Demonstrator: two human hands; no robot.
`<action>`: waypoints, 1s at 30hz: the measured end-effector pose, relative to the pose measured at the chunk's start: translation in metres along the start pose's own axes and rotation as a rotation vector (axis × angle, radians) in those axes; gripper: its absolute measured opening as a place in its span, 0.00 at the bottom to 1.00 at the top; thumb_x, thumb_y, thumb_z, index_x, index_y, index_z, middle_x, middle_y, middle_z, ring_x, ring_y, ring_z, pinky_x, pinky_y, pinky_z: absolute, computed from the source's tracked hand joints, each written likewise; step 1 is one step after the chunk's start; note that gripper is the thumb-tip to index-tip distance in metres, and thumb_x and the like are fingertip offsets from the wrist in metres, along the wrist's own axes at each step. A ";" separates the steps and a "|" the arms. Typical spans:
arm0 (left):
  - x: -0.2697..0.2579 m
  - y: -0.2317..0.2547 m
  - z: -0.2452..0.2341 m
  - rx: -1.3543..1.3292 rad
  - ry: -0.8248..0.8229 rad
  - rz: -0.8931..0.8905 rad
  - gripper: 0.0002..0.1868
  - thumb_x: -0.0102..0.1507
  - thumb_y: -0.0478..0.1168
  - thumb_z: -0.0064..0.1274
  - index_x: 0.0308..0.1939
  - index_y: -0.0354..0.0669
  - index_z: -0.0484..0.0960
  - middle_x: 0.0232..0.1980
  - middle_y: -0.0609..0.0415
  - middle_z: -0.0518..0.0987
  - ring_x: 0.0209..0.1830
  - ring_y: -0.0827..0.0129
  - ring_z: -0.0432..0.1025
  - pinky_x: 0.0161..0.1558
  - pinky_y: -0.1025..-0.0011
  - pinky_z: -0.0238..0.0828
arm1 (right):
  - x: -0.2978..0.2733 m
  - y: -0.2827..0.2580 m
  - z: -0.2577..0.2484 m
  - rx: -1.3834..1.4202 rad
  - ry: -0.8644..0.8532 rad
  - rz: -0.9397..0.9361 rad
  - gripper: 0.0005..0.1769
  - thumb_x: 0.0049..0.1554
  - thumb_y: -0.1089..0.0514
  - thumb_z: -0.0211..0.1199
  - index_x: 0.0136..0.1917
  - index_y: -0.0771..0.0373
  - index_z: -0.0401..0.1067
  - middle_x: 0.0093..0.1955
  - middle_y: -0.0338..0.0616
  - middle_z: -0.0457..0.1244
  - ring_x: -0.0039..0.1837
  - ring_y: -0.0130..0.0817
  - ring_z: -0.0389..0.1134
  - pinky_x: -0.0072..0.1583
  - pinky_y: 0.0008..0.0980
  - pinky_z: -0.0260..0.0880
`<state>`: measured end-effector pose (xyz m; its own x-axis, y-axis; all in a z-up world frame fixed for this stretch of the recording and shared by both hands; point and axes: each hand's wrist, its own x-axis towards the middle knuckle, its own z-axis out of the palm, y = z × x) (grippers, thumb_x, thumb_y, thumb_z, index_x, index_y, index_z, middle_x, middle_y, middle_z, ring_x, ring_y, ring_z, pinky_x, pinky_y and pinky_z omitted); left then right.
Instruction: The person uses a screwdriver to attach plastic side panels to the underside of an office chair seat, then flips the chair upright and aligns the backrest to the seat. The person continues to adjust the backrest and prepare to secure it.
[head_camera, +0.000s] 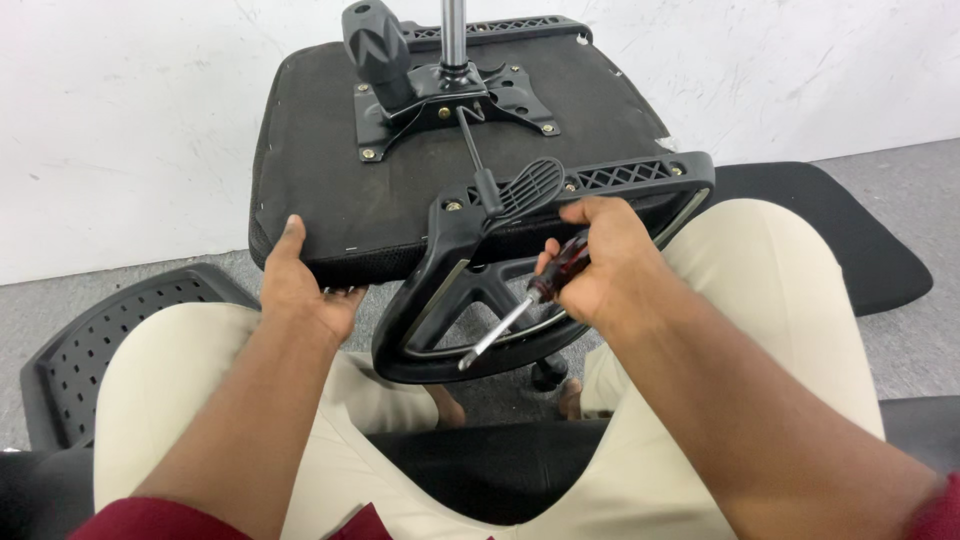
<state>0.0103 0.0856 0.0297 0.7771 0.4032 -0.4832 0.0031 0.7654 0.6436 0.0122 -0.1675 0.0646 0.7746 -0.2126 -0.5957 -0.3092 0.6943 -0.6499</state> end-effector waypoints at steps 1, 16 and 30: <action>-0.005 -0.003 0.000 -0.005 0.026 -0.011 0.38 0.64 0.52 0.55 0.74 0.43 0.57 0.72 0.43 0.66 0.73 0.50 0.64 0.72 0.48 0.58 | -0.008 0.002 -0.005 0.014 -0.025 -0.022 0.19 0.57 0.64 0.57 0.61 0.67 0.58 0.54 0.52 0.55 0.47 0.36 0.60 0.47 0.38 0.67; -0.040 -0.035 0.004 0.944 -0.483 0.990 0.07 0.65 0.35 0.54 0.46 0.40 0.83 0.43 0.59 0.81 0.40 0.78 0.75 0.46 0.76 0.72 | -0.010 -0.027 0.046 -0.166 -0.841 -1.285 0.18 0.70 0.71 0.54 0.67 0.63 0.51 0.63 0.47 0.58 0.55 0.31 0.69 0.62 0.35 0.78; -0.029 -0.042 -0.002 0.649 0.069 0.141 0.20 0.61 0.53 0.61 0.35 0.37 0.79 0.28 0.57 0.70 0.24 0.73 0.63 0.28 0.73 0.61 | 0.031 -0.011 0.071 -0.391 -0.910 -1.594 0.15 0.76 0.73 0.56 0.68 0.62 0.55 0.63 0.42 0.60 0.59 0.27 0.72 0.60 0.25 0.78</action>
<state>-0.0137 0.0424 0.0161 0.7560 0.5246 -0.3914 0.2995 0.2546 0.9195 0.0786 -0.1331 0.0867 0.4022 0.0570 0.9138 0.9139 0.0353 -0.4045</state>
